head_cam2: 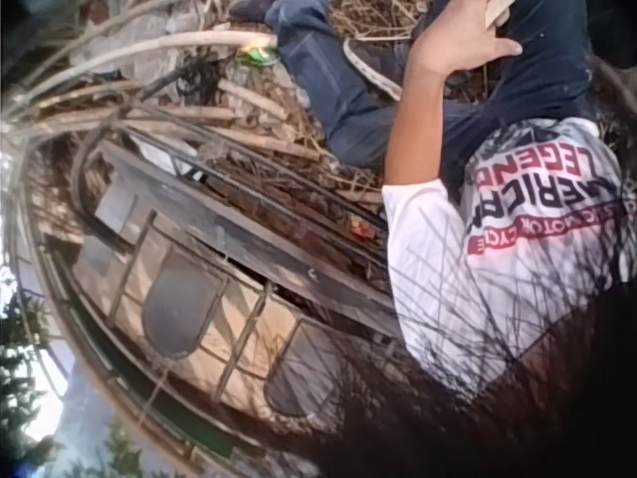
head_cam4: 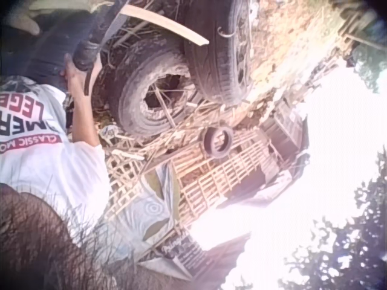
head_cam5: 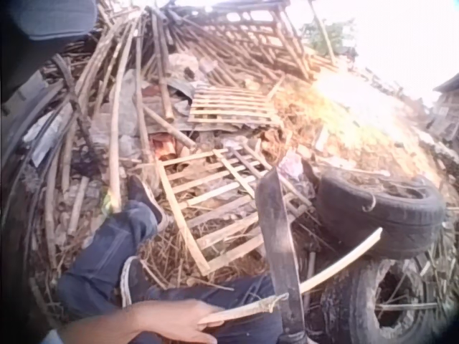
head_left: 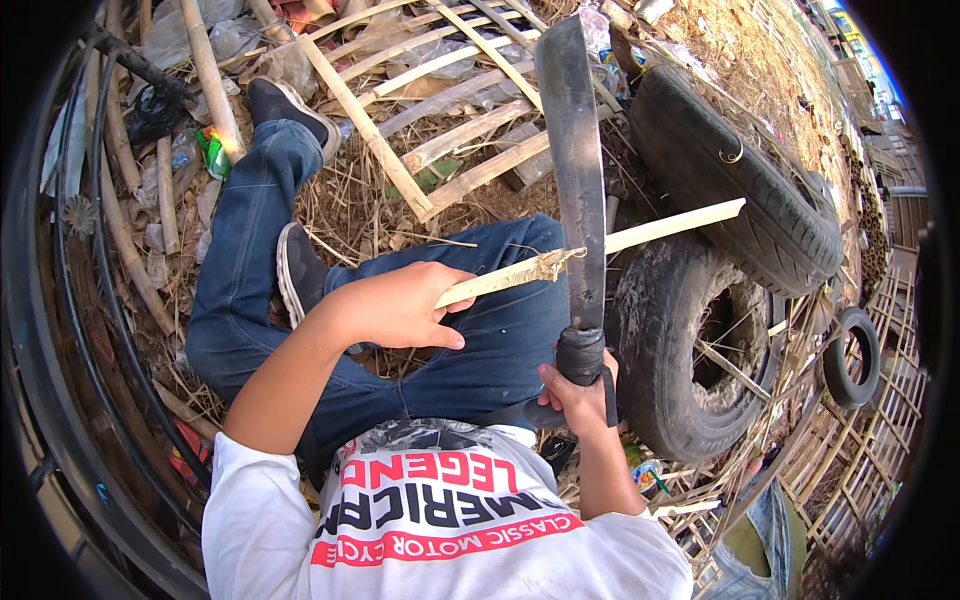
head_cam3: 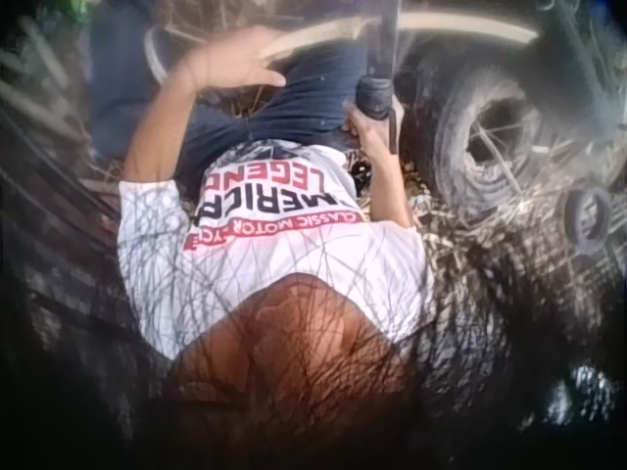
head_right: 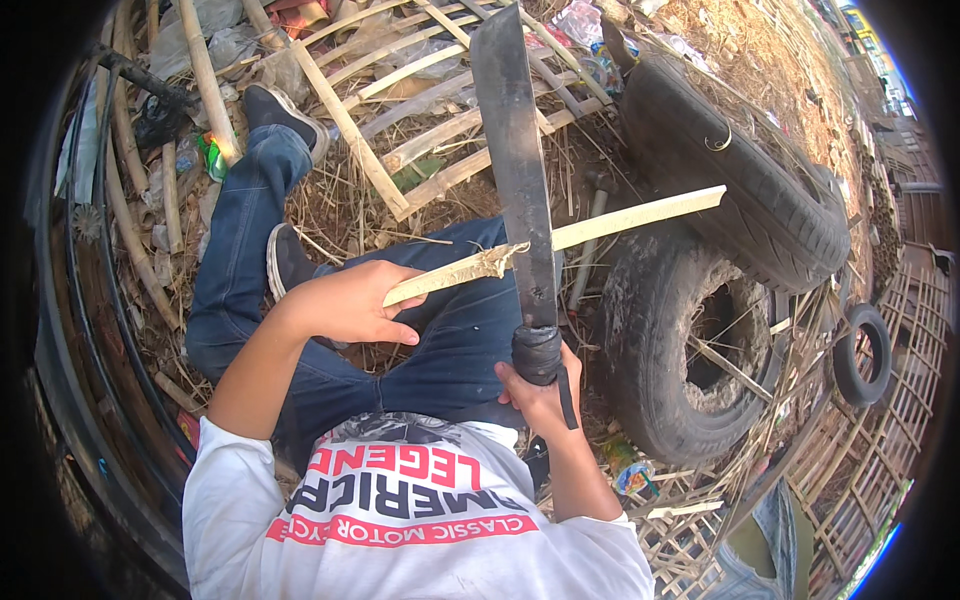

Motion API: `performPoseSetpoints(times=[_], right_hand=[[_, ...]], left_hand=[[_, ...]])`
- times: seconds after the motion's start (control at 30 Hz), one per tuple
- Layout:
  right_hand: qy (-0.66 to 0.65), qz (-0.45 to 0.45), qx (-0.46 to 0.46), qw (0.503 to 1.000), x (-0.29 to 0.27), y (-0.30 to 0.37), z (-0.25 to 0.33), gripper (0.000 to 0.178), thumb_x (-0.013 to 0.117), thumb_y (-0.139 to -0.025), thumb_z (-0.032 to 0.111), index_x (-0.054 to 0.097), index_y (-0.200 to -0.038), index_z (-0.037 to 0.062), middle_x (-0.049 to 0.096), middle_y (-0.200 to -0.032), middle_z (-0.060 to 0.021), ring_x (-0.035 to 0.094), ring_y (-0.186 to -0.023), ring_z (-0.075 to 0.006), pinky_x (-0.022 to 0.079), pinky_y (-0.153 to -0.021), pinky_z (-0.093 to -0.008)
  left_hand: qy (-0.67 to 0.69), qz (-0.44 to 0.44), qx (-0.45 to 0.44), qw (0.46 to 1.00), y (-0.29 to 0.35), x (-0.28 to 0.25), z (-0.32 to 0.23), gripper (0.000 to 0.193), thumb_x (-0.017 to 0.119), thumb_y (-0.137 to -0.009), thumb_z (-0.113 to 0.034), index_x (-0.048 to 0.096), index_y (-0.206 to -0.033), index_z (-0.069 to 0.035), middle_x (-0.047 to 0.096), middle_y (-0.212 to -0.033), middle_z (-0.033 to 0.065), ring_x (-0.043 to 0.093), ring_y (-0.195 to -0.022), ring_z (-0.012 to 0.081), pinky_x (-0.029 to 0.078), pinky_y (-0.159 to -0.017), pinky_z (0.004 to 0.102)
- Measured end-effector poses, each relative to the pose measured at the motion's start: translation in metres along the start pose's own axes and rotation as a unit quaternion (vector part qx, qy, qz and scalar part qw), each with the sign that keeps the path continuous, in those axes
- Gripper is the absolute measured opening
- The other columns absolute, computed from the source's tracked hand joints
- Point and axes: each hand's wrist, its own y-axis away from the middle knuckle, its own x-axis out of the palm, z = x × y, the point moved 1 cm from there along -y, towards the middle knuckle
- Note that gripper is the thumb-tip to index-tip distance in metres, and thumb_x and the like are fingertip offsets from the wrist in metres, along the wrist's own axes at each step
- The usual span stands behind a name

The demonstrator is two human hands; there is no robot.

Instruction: The person assembles a bamboo lattice by hand and with a hammer, then uses a machete to shave and whittle a separate bamboo stick.

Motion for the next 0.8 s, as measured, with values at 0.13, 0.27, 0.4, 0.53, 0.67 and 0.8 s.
performPoseSetpoints(times=[0.13, 0.27, 0.4, 0.53, 0.67, 0.8], right_hand=[[-0.074, 0.107, 0.055, 0.99, -0.021, -0.004, 0.002, 0.03, 0.071, -0.071, -0.005, 0.051, -0.094, -0.0013, 0.053, -0.06, -0.0041, 0.048, -0.041, -0.0104, 0.046, -0.043, -0.0281], [-0.351, 0.257, 0.186, 0.881, -0.04, -0.009, -0.008, 0.034, 0.07, -0.066, -0.006, 0.052, -0.095, -0.002, 0.05, -0.059, -0.0041, 0.042, -0.039, -0.0104, 0.046, -0.044, -0.03], [-0.187, 0.14, 0.096, 0.968, -0.036, -0.004, 0.001, 0.039, 0.072, -0.064, -0.004, 0.053, -0.098, -0.0019, 0.052, -0.062, -0.0048, 0.043, -0.041, -0.0108, 0.046, -0.044, -0.0314], [-0.068, -0.029, 0.04, 0.996, -0.026, -0.005, 0.003, 0.03, 0.07, -0.068, -0.005, 0.053, -0.093, -0.0008, 0.053, -0.062, -0.0047, 0.049, -0.044, -0.0108, 0.047, -0.045, -0.0279], [0.033, 0.064, 0.056, 0.996, -0.018, -0.003, 0.01, 0.025, 0.067, -0.071, -0.007, 0.051, -0.089, -0.0005, 0.053, -0.061, -0.004, 0.05, -0.045, -0.0108, 0.048, -0.046, -0.0273], [-0.223, 0.256, 0.198, 0.92, -0.027, -0.004, -0.005, 0.038, 0.071, -0.06, -0.001, 0.051, -0.093, -0.0016, 0.051, -0.055, -0.0064, 0.043, -0.037, -0.0123, 0.043, -0.041, -0.0296]], left_hand=[[0.004, -0.022, 0.012, 1.0, 0.0, 0.015, 0.01, 0.036, 0.078, -0.072, -0.021, 0.049, -0.084, -0.002, 0.047, -0.064, 0.0043, 0.045, -0.058, 0.0153, 0.039, -0.056, 0.0316], [-0.003, -0.022, -0.019, 1.0, -0.003, 0.011, 0.01, 0.036, 0.078, -0.072, -0.02, 0.05, -0.084, -0.001, 0.047, -0.062, 0.0039, 0.047, -0.058, 0.016, 0.038, -0.055, 0.0319], [0.008, -0.016, -0.023, 1.0, -0.003, 0.009, 0.004, 0.036, 0.078, -0.073, -0.02, 0.049, -0.084, -0.002, 0.046, -0.062, 0.0043, 0.046, -0.057, 0.0166, 0.038, -0.054, 0.0322], [-0.001, -0.034, -0.004, 0.999, -0.002, 0.007, 0.004, 0.035, 0.078, -0.073, -0.018, 0.049, -0.083, -0.001, 0.046, -0.061, 0.0048, 0.046, -0.056, 0.0172, 0.038, -0.055, 0.0324], [-0.019, -0.04, 0.002, 0.999, -0.007, 0.01, 0.007, 0.033, 0.077, -0.074, -0.017, 0.049, -0.083, -0.002, 0.046, -0.061, 0.0052, 0.046, -0.056, 0.0179, 0.039, -0.055, 0.0334], [-0.011, -0.058, 0.01, 0.998, -0.005, 0.014, 0.011, 0.033, 0.077, -0.074, -0.017, 0.049, -0.083, -0.003, 0.046, -0.061, 0.0052, 0.046, -0.056, 0.0179, 0.038, -0.055, 0.0337]])
